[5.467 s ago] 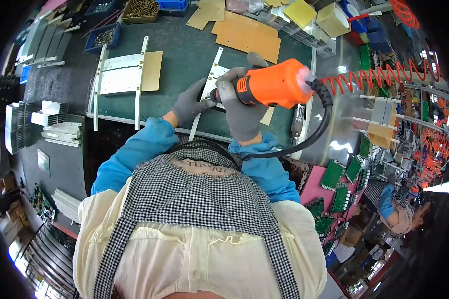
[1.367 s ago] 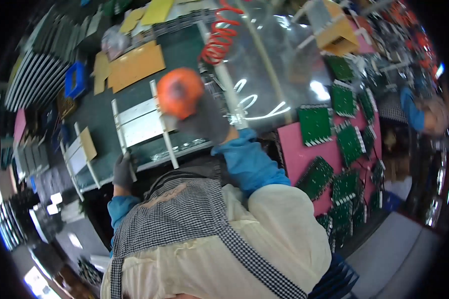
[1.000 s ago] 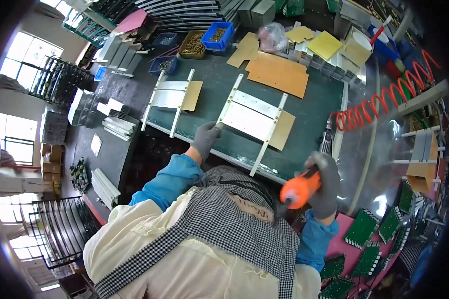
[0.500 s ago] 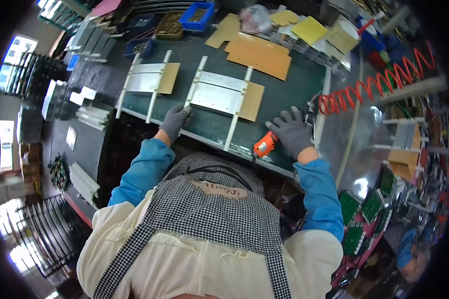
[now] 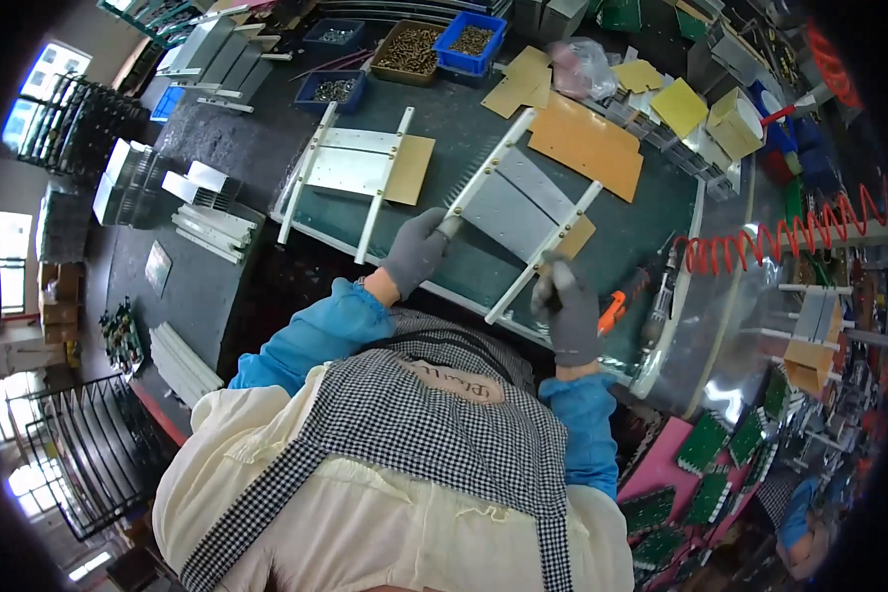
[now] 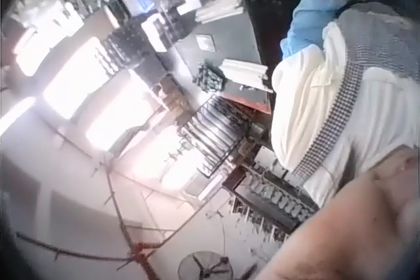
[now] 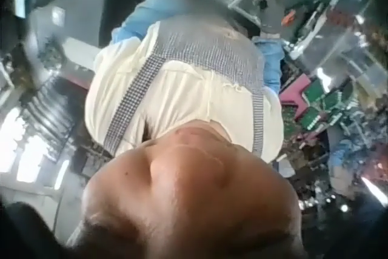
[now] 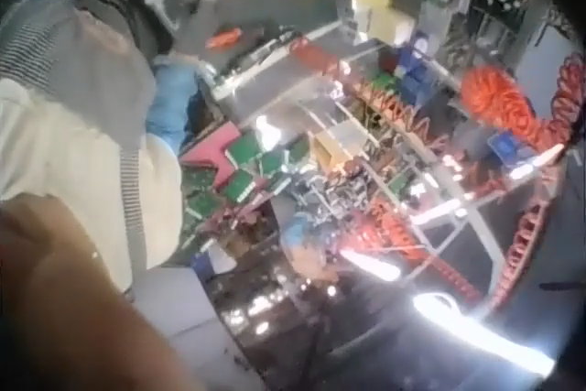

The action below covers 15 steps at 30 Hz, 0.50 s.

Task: The person is assembling white plastic components by drilling screws into them at a workbench in a factory setting.

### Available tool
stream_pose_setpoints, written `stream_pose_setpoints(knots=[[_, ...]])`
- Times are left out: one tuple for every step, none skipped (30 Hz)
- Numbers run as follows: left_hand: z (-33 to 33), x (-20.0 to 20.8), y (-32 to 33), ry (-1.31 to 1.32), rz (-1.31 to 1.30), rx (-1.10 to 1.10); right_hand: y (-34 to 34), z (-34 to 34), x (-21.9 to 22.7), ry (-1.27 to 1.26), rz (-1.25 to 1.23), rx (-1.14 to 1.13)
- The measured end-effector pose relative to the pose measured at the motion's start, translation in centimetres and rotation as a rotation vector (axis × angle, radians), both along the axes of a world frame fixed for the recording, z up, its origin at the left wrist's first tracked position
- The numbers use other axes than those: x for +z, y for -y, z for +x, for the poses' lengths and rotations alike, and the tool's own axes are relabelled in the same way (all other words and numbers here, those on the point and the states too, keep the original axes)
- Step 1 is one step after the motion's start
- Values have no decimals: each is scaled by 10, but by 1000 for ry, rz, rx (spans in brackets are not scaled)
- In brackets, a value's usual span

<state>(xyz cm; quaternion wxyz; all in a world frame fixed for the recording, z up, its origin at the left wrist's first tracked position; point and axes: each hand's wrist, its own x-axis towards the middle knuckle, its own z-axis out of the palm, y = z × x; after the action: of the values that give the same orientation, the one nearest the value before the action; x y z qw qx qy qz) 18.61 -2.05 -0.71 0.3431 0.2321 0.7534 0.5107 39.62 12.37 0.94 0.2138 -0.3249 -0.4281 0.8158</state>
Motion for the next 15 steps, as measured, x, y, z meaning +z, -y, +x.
stream_pose_setpoints(knots=[[-9, 0, 5, 11, 6, -28, 8, -14, -1, 11, 6, -28], [-19, 0, 10, 3, 19, -50, 17, -30, -2, 109, 220, -144], [-27, 1, 11, -1, 39, -79, 22, -42, -3, 218, 438, -264], [-40, -8, 15, -118, -3, -90, 31, -56, -24, 273, 552, -433], [-43, -3, 21, 68, -12, -67, 41, -59, -37, 305, 580, -481], [-47, -7, 25, 94, 30, -84, 53, -63, -49, 394, 525, -532], [-52, -16, 28, 119, 68, -106, 65, -65, -63, 477, 463, -591], [-58, -27, 30, 114, 76, -151, 79, -60, -94, 587, 691, -591], [-62, -28, 29, 128, 92, -199, 93, -57, -114, 702, 910, -564], [-68, -30, 30, 156, 45, -195, 109, -68, -96, 722, 917, -585], [-75, -31, 34, 180, -7, -181, 127, -89, -57, 565, 338, -558], [-76, -28, 33, 108, 53, -205, 141, -101, -35, 374, -230, -515], [-75, -22, 32, 111, 55, -215, 146, -97, -36, 376, -228, -526], [-75, -14, 33, 170, 103, -209, 145, -85, -41, 333, -155, -540], [-79, 0, 34, 225, 149, -205, 147, -82, -38, 286, -85, -557]])
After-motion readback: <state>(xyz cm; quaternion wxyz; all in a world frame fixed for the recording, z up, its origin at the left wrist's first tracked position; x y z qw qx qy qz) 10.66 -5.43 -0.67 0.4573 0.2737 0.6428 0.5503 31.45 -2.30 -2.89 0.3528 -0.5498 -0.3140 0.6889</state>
